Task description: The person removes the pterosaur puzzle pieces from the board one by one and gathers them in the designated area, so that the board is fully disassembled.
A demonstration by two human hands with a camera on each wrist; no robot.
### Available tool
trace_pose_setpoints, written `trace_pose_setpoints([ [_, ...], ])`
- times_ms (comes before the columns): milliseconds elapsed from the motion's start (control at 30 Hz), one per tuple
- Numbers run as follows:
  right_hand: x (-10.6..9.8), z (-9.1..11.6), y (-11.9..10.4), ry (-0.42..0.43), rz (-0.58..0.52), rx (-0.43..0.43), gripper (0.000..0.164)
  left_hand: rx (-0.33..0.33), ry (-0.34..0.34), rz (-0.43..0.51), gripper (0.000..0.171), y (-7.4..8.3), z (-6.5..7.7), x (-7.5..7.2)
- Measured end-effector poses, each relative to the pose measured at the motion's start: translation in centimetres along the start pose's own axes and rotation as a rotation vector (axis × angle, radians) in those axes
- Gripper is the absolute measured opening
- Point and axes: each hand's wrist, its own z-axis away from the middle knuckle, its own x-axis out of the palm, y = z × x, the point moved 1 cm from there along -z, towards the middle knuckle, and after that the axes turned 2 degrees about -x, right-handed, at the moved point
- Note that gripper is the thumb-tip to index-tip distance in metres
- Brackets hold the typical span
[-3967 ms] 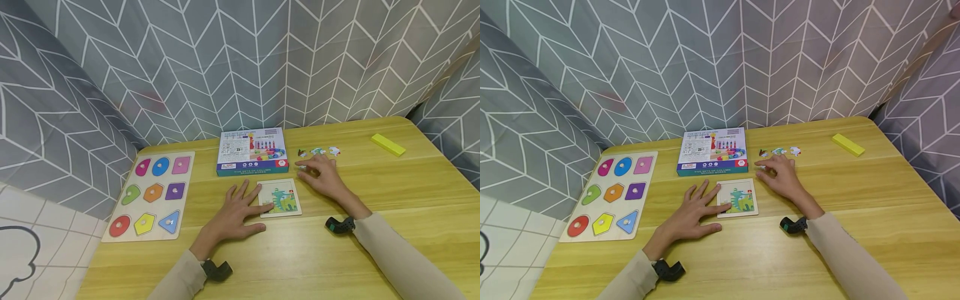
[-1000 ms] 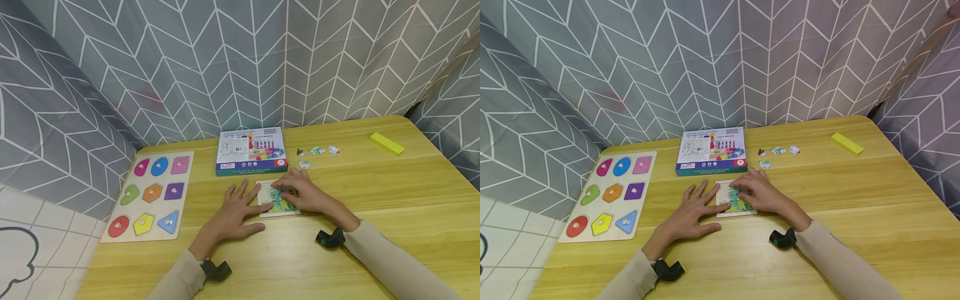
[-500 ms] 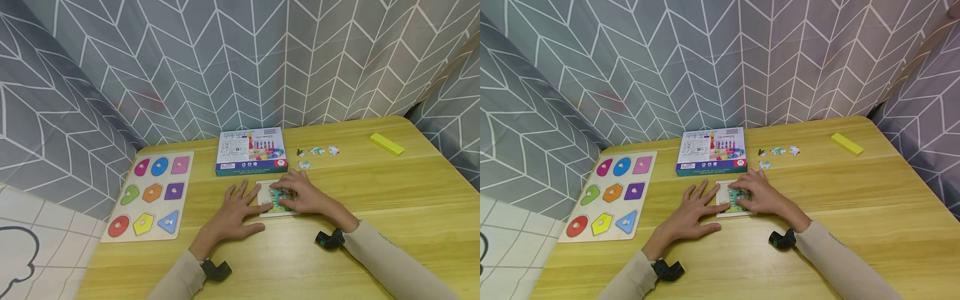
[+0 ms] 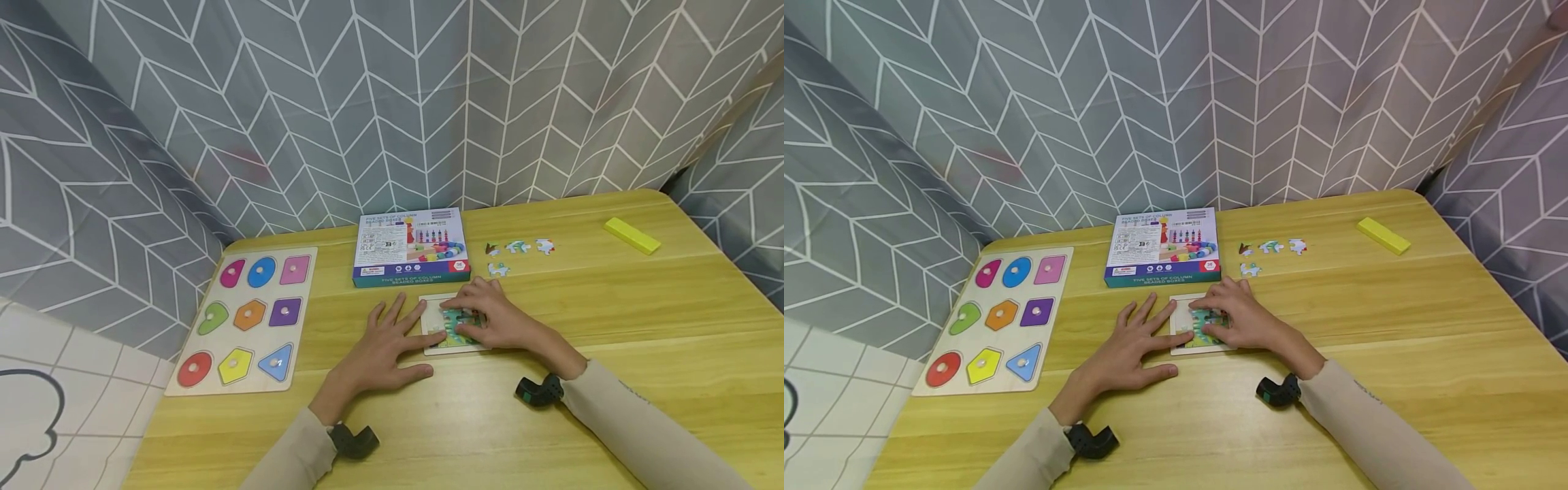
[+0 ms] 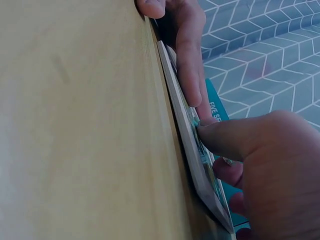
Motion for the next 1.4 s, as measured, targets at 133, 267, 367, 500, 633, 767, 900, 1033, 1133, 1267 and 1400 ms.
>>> trace_pose_setpoints([
  [133, -0.04, 0.0, 0.04, -0.004, -0.002, -0.001, 0.039, -0.002, -0.004, -0.004, 0.058, 0.05, -0.03, -0.07],
  [267, -0.01, -0.02, 0.01, -0.009, -0.004, 0.005, 0.038, -0.006, -0.011, -0.005, 0.058, 0.11, -0.01, -0.14],
  [367, 0.03, -0.02, -0.01, -0.011, -0.004, 0.006, 0.039, -0.007, -0.011, -0.004, 0.058, 0.13, 0.0, -0.14],
  [500, 0.04, 0.0, -0.04, -0.015, -0.011, 0.006, 0.041, -0.006, -0.007, -0.004, 0.057, 0.1, 0.0, -0.09],
  [633, 0.07, -0.03, -0.04, -0.015, -0.01, 0.003, 0.042, -0.005, -0.007, 0.002, 0.057, 0.07, 0.0, -0.03],
  [767, 0.14, -0.04, 0.06, -0.007, 0.001, -0.003, 0.04, -0.007, -0.013, 0.01, 0.057, 0.1, 0.0, -0.08],
  [900, 0.15, -0.02, 0.09, 0.008, 0.012, -0.015, 0.038, -0.013, -0.022, 0.01, 0.057, 0.06, -0.03, -0.06],
  [1033, 0.18, 0.0, 0.14, 0.023, 0.014, -0.031, 0.036, -0.014, -0.02, 0.005, 0.057, 0.06, -0.03, -0.04],
  [1133, 0.18, -0.02, 0.17, 0.032, 0.016, -0.033, 0.035, -0.012, -0.014, 0.002, 0.057, 0.09, -0.03, -0.05],
  [1267, 0.14, -0.05, 0.14, 0.032, 0.016, -0.02, 0.036, -0.013, -0.012, 0.003, 0.057, 0.1, -0.03, -0.07],
  [1400, 0.21, -0.04, 0.18, 0.024, 0.024, 0.0, 0.041, -0.012, -0.011, 0.004, 0.057, 0.11, -0.01, -0.07],
])
